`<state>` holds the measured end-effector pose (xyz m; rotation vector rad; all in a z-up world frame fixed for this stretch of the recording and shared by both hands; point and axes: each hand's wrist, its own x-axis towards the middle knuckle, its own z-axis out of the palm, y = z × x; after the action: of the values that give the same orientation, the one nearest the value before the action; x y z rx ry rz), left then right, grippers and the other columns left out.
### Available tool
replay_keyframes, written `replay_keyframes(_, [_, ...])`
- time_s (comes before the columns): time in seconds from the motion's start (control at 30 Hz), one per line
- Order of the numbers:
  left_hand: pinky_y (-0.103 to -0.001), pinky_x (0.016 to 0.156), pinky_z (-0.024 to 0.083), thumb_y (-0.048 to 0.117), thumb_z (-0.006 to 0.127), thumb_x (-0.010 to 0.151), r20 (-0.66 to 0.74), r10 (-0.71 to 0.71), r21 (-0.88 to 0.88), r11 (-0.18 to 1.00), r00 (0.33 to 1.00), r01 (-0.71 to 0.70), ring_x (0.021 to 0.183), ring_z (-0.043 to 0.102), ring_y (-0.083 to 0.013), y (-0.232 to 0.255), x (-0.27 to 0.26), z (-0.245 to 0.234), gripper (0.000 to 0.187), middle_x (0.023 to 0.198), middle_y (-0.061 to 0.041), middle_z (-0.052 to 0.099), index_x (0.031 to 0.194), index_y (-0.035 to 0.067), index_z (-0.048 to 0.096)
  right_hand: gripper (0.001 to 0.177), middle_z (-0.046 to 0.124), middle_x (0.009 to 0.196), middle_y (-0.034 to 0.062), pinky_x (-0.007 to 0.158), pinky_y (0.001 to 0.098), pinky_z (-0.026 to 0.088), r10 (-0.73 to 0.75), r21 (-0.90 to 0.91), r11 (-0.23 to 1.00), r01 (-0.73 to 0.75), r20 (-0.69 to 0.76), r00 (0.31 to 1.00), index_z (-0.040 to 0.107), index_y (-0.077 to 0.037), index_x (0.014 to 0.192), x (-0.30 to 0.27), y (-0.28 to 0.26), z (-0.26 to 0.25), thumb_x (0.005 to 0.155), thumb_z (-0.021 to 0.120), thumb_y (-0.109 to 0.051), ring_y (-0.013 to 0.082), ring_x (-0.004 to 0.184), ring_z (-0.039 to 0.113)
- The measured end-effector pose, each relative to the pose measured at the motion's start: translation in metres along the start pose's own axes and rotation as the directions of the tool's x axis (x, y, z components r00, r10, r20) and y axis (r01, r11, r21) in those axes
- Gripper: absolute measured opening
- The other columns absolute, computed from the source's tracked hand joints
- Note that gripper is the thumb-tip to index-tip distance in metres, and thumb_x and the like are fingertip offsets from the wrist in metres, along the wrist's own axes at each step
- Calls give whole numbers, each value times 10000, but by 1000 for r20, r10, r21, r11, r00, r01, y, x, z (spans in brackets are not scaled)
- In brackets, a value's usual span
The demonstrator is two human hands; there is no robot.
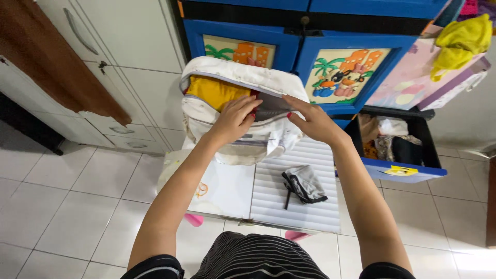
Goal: Packing clothes into a diaper bag or travel bag.
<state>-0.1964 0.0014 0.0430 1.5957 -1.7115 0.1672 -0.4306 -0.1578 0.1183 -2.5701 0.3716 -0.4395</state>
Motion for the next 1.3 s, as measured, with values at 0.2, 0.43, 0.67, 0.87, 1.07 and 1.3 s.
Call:
replay_keyframes(0.2, [-525,1154,322,133,605,950,85,-11,-25,1000,996,13,1439,426,-383,35,4,30,488,1503,-164,531,1436,123,572,535,536,1533,114,1047,374,481,49,84,995,-46,-27,998,493,-137,1502,-37,17,-9,982,598,-206,287,1388,536])
replay_keyframes(0.43, [-533,1168,315,115,633,923,55,56,-78,996,997,-51,1422,461,-364,77,1,59,481,1490,-135,572,1401,114,590,530,562,1520,146,1104,396,432,-11,109,994,19,-73,997,505,-102,1502,-82,33,-18,983,604,-151,308,1391,538])
replay_keyframes(0.67, [-471,1192,378,92,628,946,41,76,-207,976,996,-66,1420,492,-355,113,-8,87,457,1465,-128,582,1401,97,588,511,585,1493,156,1108,383,442,-3,103,995,13,-96,995,528,-94,1483,-118,55,-15,983,617,-141,311,1366,571])
replay_keyframes(0.87, [-452,1140,412,86,645,924,98,9,-242,970,995,15,1379,503,-353,128,-25,118,483,1453,-140,581,1404,94,588,513,578,1497,132,1047,369,486,93,217,973,-79,-57,994,520,-114,1485,-142,53,-13,980,605,-143,285,1351,586])
replay_keyframes(1.07, [-427,1117,448,83,644,928,108,-67,-297,950,992,96,1342,549,-323,145,-43,134,453,1425,-127,603,1378,89,598,501,578,1520,111,1025,359,499,125,272,956,-107,-50,991,531,-118,1485,-165,69,-2,989,604,-109,248,1304,606])
replay_keyframes(1.3, [-412,1086,473,99,632,937,128,-194,-393,891,973,229,1308,595,-309,150,-71,160,416,1382,-113,642,1352,75,608,516,570,1491,112,997,320,519,287,417,870,-264,7,958,508,-118,1493,-187,89,24,984,576,-70,146,1318,542])
